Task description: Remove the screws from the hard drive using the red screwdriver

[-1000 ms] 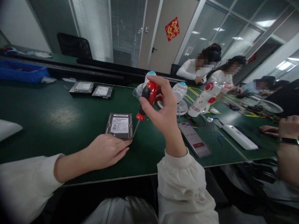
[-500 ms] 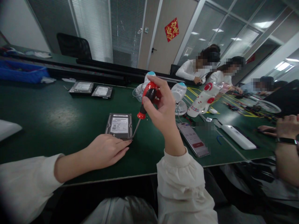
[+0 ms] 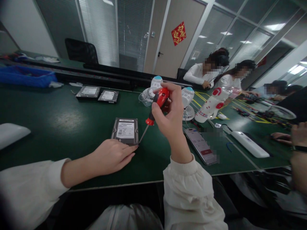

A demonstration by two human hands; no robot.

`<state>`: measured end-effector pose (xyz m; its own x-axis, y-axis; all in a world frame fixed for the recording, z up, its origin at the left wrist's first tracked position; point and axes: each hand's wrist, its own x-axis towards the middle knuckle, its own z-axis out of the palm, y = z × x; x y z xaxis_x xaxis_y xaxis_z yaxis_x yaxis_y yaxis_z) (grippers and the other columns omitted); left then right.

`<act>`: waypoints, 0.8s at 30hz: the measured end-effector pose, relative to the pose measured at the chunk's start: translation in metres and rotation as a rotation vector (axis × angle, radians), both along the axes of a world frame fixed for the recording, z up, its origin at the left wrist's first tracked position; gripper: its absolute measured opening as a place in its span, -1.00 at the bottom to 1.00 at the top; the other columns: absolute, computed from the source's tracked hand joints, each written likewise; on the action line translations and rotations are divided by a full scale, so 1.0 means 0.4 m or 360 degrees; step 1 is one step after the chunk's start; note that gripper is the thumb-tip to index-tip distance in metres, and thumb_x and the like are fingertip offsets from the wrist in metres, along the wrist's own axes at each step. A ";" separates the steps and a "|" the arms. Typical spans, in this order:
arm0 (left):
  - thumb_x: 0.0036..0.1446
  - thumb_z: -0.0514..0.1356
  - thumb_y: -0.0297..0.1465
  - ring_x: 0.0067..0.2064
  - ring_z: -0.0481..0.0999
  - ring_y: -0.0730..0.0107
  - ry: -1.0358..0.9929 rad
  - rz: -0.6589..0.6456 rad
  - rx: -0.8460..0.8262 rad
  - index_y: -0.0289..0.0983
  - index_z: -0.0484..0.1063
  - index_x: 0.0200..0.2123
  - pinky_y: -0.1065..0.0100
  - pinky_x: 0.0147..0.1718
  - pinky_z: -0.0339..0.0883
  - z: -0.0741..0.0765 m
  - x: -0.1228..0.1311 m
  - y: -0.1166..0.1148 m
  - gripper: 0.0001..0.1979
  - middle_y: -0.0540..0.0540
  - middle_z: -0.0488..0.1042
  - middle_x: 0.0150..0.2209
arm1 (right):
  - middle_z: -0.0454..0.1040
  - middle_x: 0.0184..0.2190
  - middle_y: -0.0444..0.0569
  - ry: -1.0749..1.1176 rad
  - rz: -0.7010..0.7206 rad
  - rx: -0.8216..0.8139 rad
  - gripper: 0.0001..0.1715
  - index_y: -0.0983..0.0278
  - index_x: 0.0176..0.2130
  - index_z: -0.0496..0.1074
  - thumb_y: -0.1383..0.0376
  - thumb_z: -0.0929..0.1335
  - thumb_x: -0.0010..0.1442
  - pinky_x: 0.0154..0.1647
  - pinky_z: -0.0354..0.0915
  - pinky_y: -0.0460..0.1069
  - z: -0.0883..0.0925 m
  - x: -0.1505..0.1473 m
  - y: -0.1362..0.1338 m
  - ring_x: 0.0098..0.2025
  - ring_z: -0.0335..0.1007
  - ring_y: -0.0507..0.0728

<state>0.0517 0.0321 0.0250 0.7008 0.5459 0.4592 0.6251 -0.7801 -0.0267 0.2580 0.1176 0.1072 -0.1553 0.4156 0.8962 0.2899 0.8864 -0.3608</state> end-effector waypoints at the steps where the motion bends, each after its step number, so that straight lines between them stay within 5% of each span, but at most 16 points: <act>1: 0.34 0.11 -0.39 -0.39 0.65 0.19 -0.0003 -0.0004 0.0005 -0.34 0.55 -0.06 0.22 -0.44 0.44 0.000 0.000 0.000 -0.74 -0.08 0.66 -0.36 | 0.50 -0.09 -0.04 0.0009 0.0012 0.0001 -0.50 0.02 0.09 0.32 0.21 0.43 0.16 -0.35 0.41 0.08 -0.001 0.001 0.001 -0.26 0.41 0.14; 10: 0.34 0.12 -0.39 -0.38 0.65 0.21 -0.0003 0.0005 0.0013 -0.34 0.55 -0.06 0.24 -0.42 0.44 0.001 0.000 -0.003 -0.75 -0.10 0.67 -0.34 | 0.38 -0.12 -0.07 0.0035 -0.0142 0.0159 -0.50 0.01 -0.01 0.38 0.16 0.54 0.07 -0.26 0.50 0.07 0.011 -0.012 -0.001 -0.15 0.43 0.14; 19: 0.35 0.10 -0.38 -0.39 0.65 0.21 0.0019 0.0004 0.0019 -0.35 0.55 -0.04 0.25 -0.46 0.44 0.001 0.001 0.000 -0.73 -0.10 0.67 -0.34 | 0.48 -0.09 -0.03 -0.0057 0.0047 0.0032 -0.51 0.07 0.13 0.29 0.13 0.41 0.24 -0.25 0.50 0.06 -0.003 0.009 0.007 -0.14 0.47 0.13; 24: 0.34 0.10 -0.38 -0.39 0.65 0.20 0.0006 0.0005 0.0028 -0.34 0.55 -0.04 0.24 -0.47 0.44 0.001 0.003 0.000 -0.73 -0.10 0.67 -0.32 | 0.42 -0.07 -0.04 -0.0082 0.0003 0.0096 -0.43 0.04 0.11 0.28 0.16 0.49 0.16 -0.20 0.52 0.09 -0.002 0.004 0.016 -0.06 0.49 0.17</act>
<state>0.0530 0.0319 0.0255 0.7007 0.5401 0.4661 0.6276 -0.7774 -0.0427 0.2595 0.1242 0.1064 -0.2024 0.3605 0.9105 0.3049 0.9068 -0.2912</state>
